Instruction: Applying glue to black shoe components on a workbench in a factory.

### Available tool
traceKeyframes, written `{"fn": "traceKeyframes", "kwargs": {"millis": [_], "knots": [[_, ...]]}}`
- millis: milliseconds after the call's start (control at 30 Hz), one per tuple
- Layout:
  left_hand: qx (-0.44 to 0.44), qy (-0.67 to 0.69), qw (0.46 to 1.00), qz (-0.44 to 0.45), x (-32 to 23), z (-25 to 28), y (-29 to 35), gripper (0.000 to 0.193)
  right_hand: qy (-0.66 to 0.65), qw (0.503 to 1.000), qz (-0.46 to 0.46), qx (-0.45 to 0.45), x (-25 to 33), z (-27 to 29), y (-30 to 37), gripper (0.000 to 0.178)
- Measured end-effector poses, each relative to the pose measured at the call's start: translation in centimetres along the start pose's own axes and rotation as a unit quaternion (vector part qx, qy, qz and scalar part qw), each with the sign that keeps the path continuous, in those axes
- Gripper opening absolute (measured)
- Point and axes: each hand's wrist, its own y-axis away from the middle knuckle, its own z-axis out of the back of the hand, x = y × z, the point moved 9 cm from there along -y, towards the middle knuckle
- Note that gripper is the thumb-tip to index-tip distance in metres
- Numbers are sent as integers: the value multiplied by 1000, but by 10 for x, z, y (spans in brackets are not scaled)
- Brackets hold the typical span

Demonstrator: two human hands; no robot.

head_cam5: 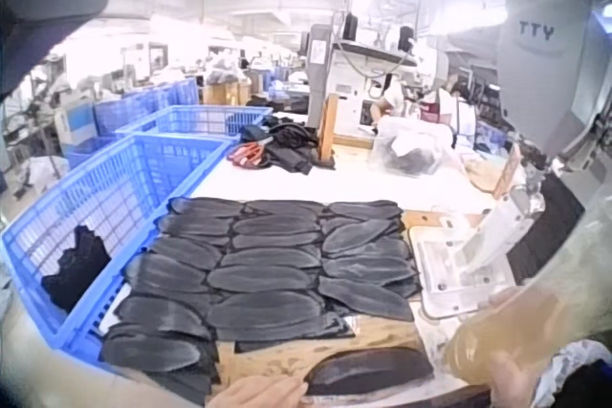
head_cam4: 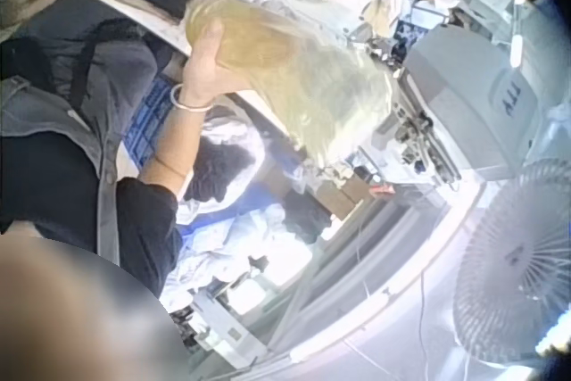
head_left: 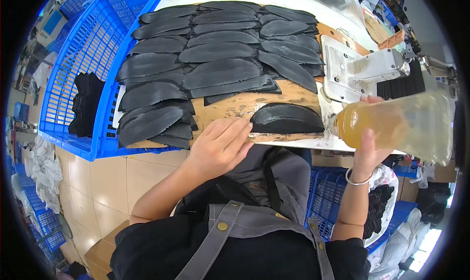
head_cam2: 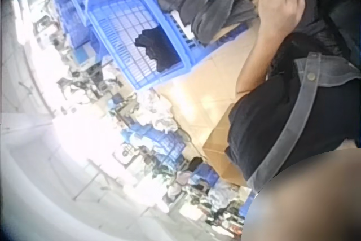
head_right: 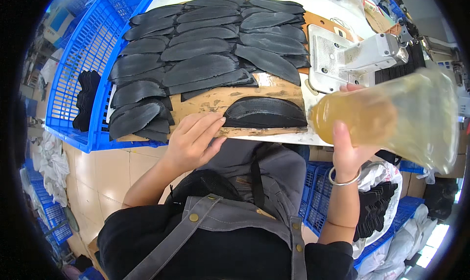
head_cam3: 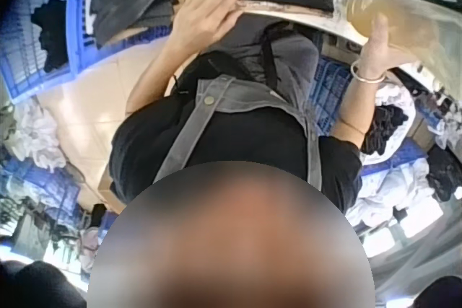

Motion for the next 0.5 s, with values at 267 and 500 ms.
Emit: {"fn": "traceKeyframes", "kwargs": {"millis": [267, 500], "knots": [[20, 11, 1000, 15, 0, -6, -3, 35, 65, 951, 67, 295, 7, -135, 26, 67], [39, -24, 999, 17, -2, -5, 0, 37, 195, 921, 156, 298, -6, -104, 44, 64]]}}
